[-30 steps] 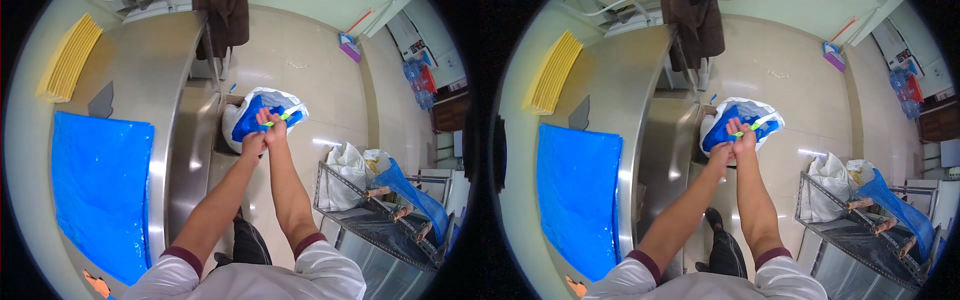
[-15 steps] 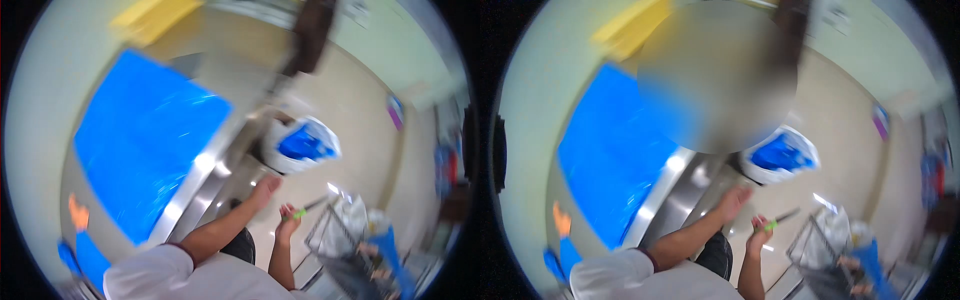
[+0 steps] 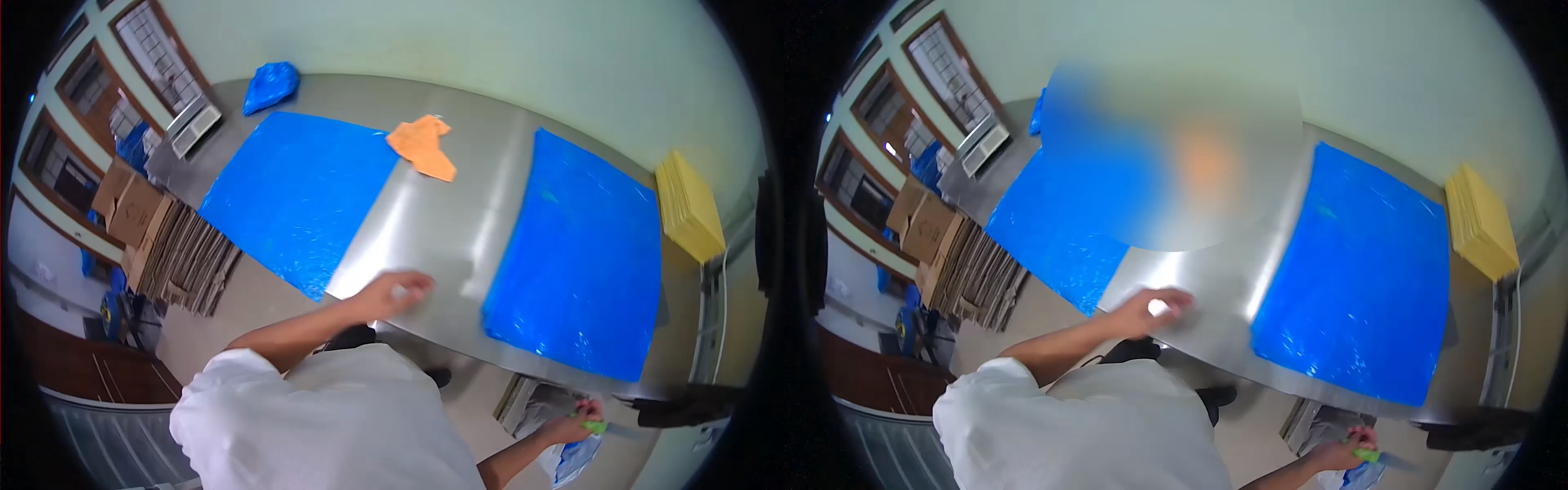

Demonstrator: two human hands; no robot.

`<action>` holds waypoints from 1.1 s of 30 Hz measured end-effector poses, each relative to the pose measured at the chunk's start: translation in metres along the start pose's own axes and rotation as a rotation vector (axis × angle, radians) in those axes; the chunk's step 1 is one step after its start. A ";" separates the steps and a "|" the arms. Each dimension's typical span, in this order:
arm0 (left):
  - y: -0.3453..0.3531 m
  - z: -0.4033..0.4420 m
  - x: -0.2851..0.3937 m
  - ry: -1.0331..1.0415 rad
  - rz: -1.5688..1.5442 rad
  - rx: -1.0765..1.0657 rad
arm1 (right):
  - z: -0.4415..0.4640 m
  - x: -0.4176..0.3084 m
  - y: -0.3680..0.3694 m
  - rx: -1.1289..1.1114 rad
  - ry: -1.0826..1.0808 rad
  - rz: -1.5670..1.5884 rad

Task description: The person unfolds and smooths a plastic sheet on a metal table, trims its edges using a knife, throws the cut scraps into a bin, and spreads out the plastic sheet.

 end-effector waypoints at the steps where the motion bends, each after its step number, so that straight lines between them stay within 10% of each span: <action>1: -0.045 -0.001 -0.024 -0.037 0.029 0.210 | -0.005 -0.009 0.027 -0.068 0.007 0.001; 4: -0.180 -0.017 -0.103 -0.046 0.350 0.630 | -0.089 -0.066 0.141 -0.371 -0.052 -0.014; 11: -0.446 0.038 -0.282 -0.153 0.739 0.826 | -0.373 -0.023 0.382 -1.265 0.011 -0.174; 16: -0.591 0.135 -0.371 -0.486 0.840 0.910 | -0.450 0.034 0.516 -1.143 -0.577 -0.481; 21: -0.665 0.217 -0.460 -0.611 0.687 0.824 | -0.439 0.050 0.578 -0.982 -0.627 -0.647; 33: -0.692 0.275 -0.455 -0.755 0.029 0.618 | -0.454 0.041 0.622 -1.429 -0.630 -0.760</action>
Point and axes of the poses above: each hand's wrist, its own z-axis towards the middle knuckle, its own y-axis out of the palm, x = y × z, the point moved 2 cm from there along z, towards the middle knuckle, and after that the axes turned 13 degrees about x, right-handed, at the moved point
